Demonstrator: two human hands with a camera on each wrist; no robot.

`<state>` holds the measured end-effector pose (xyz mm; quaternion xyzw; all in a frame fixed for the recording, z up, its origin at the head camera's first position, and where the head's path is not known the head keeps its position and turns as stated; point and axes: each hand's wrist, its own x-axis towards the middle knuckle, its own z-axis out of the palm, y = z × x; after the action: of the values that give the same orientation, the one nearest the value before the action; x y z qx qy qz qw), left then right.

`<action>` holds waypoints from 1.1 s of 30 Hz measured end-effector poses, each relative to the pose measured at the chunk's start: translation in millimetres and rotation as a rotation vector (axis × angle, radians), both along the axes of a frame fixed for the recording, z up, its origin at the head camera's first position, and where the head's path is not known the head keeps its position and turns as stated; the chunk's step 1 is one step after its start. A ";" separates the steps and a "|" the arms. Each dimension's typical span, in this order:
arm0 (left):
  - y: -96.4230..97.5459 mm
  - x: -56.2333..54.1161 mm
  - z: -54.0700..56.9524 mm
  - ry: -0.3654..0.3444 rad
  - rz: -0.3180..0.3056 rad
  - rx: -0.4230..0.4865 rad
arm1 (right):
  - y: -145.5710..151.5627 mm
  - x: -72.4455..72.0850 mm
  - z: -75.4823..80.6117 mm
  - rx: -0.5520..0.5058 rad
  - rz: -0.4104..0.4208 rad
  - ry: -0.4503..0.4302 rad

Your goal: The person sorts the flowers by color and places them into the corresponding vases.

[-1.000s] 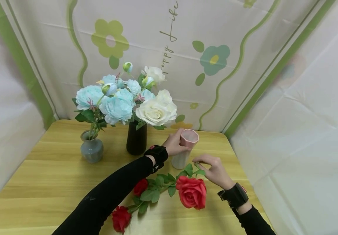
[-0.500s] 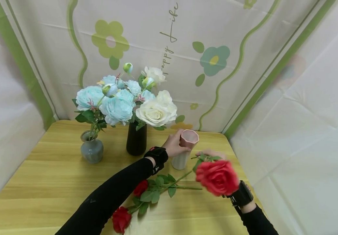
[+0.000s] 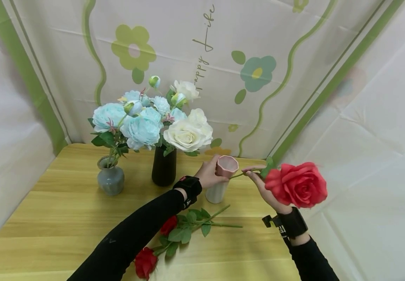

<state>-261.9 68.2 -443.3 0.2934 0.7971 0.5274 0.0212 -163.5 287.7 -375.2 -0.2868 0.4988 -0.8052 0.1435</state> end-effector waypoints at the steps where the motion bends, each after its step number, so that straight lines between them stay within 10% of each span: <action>1: 0.1 0.1 -0.1 -0.003 0.000 0.001 | -0.4 -3.7 0.0 0.393 -0.258 0.327; 4: 0.1 1.1 0.5 -0.005 0.001 0.003 | -4.8 -10.1 6.5 0.476 -0.543 0.610; 10: -0.5 3.6 2.9 -0.007 0.002 -0.004 | -16.2 -6.6 26.5 0.364 -0.647 0.752; 19: -0.3 3.9 4.1 -0.001 0.000 -0.004 | -20.4 -13.4 29.0 0.358 -0.748 0.658; 33: -2.2 3.9 3.7 0.004 0.003 -0.018 | -18.7 -48.8 6.1 0.378 -0.640 0.397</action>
<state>-258.0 66.0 -439.6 0.2931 0.8023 0.5196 0.0215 -212.3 269.0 -369.1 -0.2355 0.7197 -0.6325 -0.1625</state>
